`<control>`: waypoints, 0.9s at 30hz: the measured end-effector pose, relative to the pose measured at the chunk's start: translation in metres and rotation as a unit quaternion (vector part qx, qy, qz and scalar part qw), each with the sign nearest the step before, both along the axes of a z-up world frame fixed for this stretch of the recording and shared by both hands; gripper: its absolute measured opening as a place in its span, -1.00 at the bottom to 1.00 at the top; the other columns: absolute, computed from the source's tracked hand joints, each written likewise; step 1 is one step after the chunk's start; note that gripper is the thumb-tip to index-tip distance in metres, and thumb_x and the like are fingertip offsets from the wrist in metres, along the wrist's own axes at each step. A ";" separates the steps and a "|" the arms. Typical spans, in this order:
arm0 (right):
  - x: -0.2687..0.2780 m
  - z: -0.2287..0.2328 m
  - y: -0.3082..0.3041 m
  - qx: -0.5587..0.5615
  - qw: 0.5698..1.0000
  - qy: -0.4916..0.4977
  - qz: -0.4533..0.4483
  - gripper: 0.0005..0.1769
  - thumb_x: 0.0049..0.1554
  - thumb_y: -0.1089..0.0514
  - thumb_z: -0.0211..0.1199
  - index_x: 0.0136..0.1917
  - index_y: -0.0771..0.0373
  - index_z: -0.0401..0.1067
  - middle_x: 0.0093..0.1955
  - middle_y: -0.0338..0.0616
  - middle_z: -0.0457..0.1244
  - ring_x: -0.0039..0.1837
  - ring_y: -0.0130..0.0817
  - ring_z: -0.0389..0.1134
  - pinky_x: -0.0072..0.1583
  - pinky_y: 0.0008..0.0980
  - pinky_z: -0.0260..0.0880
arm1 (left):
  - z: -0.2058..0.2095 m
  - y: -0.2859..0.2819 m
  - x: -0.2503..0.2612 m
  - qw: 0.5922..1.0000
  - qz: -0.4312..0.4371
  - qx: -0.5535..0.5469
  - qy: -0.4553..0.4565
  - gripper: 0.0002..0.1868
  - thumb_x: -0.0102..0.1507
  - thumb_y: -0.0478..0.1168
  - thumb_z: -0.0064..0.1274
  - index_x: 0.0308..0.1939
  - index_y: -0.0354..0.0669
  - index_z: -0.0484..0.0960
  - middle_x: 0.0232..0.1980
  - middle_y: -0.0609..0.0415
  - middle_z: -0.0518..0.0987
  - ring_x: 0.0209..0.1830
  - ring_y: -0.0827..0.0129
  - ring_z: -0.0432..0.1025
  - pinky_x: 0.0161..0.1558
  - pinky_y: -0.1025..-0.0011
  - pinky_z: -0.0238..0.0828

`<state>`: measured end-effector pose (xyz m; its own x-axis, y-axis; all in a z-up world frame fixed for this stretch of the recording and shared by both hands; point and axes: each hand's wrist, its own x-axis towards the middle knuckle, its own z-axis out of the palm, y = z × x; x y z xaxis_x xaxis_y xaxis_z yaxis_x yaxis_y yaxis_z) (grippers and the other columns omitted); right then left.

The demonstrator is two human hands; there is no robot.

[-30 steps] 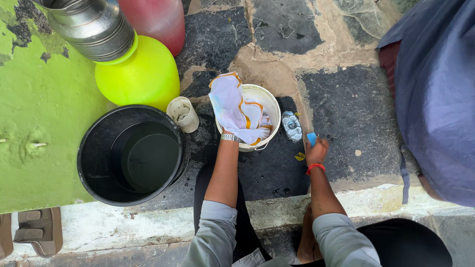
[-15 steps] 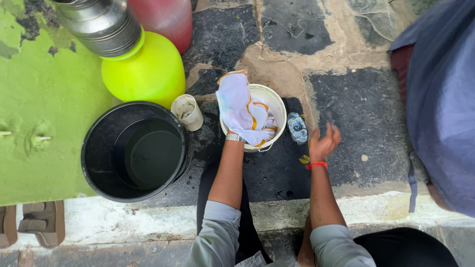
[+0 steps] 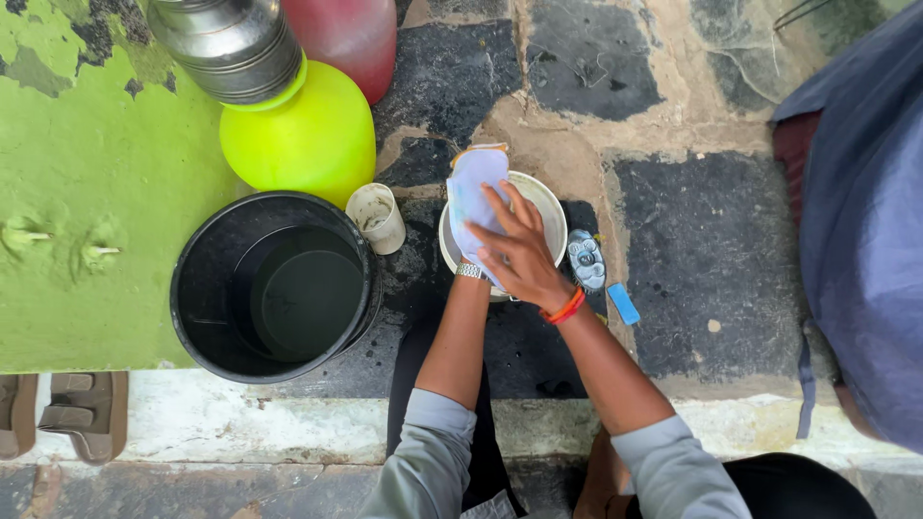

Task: The person washes a piece of white cloth in a bucket by hand, scrubbing it with a brush.

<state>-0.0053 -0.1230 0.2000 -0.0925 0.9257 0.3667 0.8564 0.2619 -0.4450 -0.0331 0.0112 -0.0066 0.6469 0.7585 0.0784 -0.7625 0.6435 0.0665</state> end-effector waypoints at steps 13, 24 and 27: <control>0.007 -0.004 0.015 0.034 0.999 -0.026 0.001 -0.47 0.21 0.00 0.33 0.41 0.15 0.51 0.64 0.23 -0.03 0.67 0.21 -0.20 0.51 0.29 -0.25 | 0.053 -0.028 -0.006 0.995 -0.013 0.067 -0.073 -0.23 0.48 0.33 -0.47 0.66 0.05 -0.07 0.70 0.07 -0.09 0.66 0.16 -0.12 0.59 0.13 -0.23; 0.153 -0.222 -0.053 -0.111 0.909 -0.097 -0.390 -0.05 0.04 -0.20 0.40 0.47 0.43 0.20 0.41 0.45 0.08 0.43 0.33 0.09 0.36 0.12 0.16 | -0.009 -0.013 -0.005 0.999 -0.003 0.044 0.026 -0.30 0.51 0.28 -0.42 0.59 -0.01 0.05 0.58 0.04 0.07 0.54 0.16 0.02 0.49 0.16 -0.07; 0.142 -0.247 -0.062 -0.310 0.869 -0.125 -0.365 0.02 0.11 -0.29 0.31 0.58 0.22 -0.05 0.61 0.21 -0.16 0.56 0.14 -0.05 0.32 0.21 0.19 | -0.010 -0.014 -0.001 0.999 0.000 0.041 0.034 -0.32 0.51 0.26 -0.40 0.58 -0.03 0.09 0.55 0.03 0.12 0.50 0.16 0.06 0.47 0.17 -0.03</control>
<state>0.1369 -0.1849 -0.0468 0.5970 0.7841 -0.1700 0.7841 -0.6150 -0.0833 -0.0338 -0.0025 -0.0169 0.6527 0.7515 0.0960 -0.7546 0.6336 0.1705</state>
